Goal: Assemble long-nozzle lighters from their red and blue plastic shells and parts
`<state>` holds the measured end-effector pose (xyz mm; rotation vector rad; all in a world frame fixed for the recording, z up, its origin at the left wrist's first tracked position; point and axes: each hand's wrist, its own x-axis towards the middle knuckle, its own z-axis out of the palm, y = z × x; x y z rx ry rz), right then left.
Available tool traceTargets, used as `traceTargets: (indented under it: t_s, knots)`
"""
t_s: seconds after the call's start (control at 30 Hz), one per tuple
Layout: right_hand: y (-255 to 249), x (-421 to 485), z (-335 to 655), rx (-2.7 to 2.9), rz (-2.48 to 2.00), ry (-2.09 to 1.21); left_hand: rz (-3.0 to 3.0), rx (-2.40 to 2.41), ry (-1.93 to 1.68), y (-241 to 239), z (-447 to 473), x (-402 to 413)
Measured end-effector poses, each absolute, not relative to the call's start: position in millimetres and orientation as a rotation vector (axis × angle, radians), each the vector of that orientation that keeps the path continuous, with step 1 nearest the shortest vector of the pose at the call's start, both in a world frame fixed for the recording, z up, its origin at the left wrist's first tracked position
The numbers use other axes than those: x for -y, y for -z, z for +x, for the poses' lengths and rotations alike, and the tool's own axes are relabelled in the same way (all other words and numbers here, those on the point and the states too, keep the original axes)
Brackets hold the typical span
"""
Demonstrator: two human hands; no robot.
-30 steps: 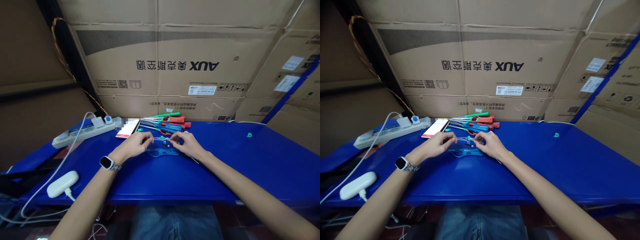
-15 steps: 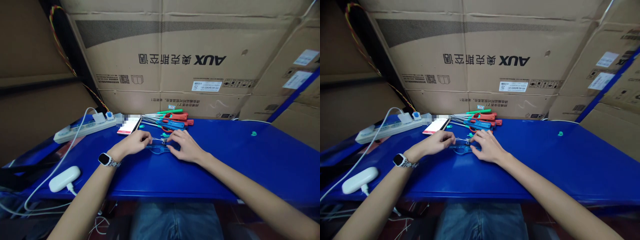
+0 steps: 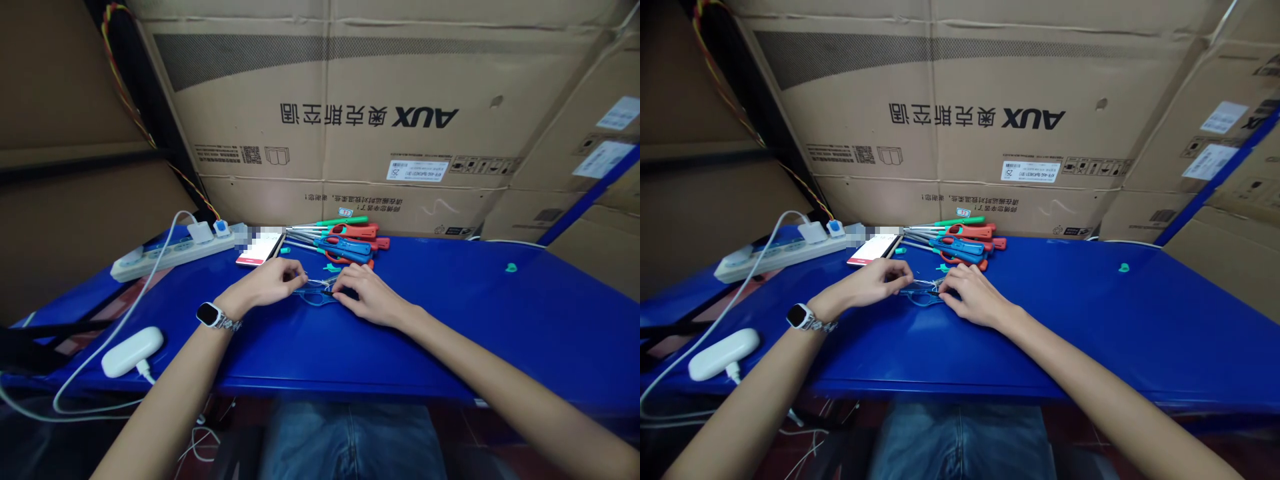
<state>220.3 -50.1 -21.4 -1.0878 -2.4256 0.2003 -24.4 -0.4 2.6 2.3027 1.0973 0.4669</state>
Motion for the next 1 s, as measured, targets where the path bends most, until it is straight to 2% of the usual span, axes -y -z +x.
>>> traceTargets:
  t_s: [0.13, 0.33, 0.63, 1.0]
  knots:
    - [24.2, 50.0, 219.8, 2.443, -1.089, -0.193, 2.358, -1.124, -0.443, 3.7, -27.7, -2.2]
    - [29.3, 49.4, 219.5, 2.43, -1.07, -0.202, 2.724, -0.884, -0.713, 2.1, -21.2, 11.7]
    - [35.6, 51.0, 222.5, 2.422, -1.037, -0.203, 2.925, -0.717, -0.49, 13.8, -5.2, 21.9]
    - [38.2, 55.9, 225.1, 2.424, -1.055, -0.209, 2.921, -0.87, -0.434, 10.7, -6.2, 20.9]
